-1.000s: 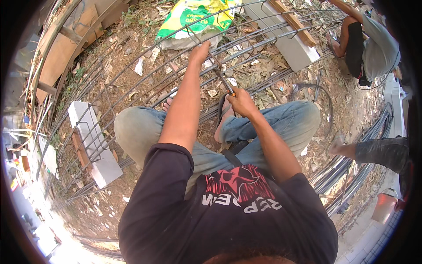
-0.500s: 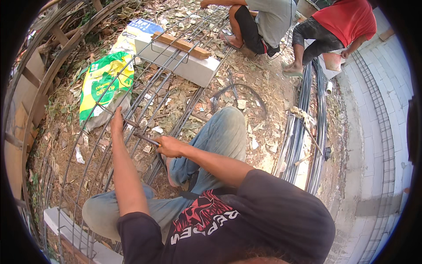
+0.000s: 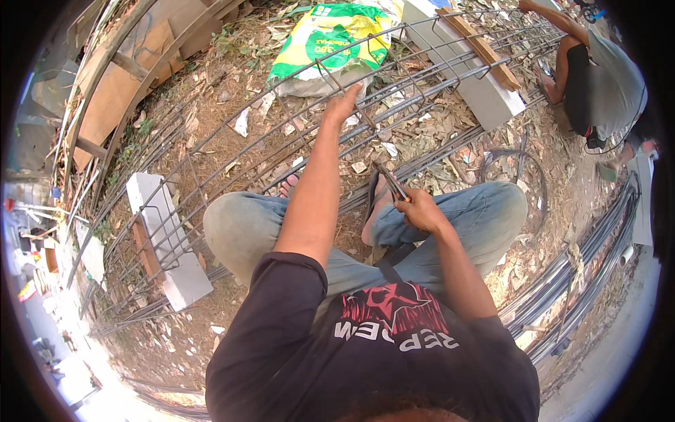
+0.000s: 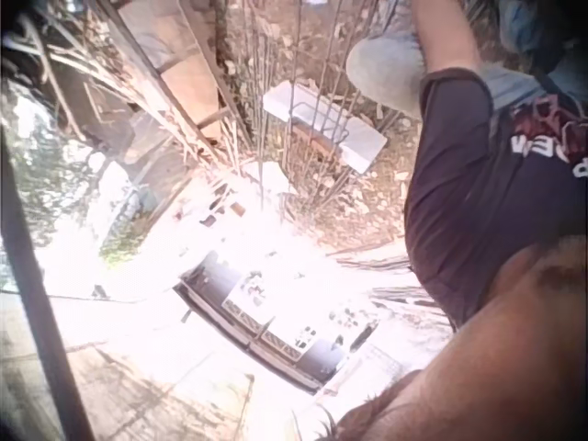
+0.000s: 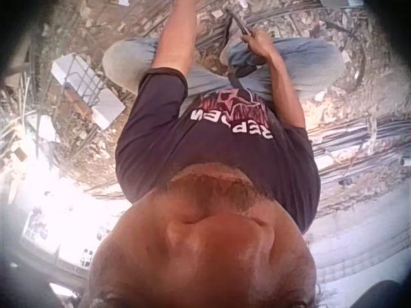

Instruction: The person uses a hand tool to twist wire ties around intersections of rebar to assemble a structural cage on the ground.

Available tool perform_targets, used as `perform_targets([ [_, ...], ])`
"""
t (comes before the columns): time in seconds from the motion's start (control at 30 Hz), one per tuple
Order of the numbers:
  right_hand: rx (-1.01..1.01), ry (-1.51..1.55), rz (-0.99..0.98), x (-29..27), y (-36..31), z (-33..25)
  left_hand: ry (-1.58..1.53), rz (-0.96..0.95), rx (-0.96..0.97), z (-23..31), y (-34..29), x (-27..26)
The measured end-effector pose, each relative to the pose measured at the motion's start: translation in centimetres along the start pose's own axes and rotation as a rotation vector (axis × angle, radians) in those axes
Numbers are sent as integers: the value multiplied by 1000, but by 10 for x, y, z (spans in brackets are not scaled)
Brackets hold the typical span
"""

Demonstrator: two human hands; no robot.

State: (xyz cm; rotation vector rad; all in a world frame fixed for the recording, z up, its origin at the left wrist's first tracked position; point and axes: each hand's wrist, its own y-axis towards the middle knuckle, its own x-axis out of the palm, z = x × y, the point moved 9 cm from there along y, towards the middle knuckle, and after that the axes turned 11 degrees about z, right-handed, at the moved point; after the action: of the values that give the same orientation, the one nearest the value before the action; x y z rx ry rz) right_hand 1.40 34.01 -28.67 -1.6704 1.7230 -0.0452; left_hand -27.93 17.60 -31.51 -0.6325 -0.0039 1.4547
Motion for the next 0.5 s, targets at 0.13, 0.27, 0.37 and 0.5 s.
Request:
perform_targets([
  [0.13, -82, 0, 14, -7, 6, -10, -36, 9, 17, 4, -5, -2],
  [0.27, -158, -125, 258, -82, -5, -35, 21, -7, 0, -2, 1, 0],
  [0.37, -206, -325, 388, -149, -17, -79, 61, -38, -29, -6, 2, 4],
  [0.5, -501, -518, 387, -185, -4, -197, 77, -5, -21, -1, -5, -2],
])
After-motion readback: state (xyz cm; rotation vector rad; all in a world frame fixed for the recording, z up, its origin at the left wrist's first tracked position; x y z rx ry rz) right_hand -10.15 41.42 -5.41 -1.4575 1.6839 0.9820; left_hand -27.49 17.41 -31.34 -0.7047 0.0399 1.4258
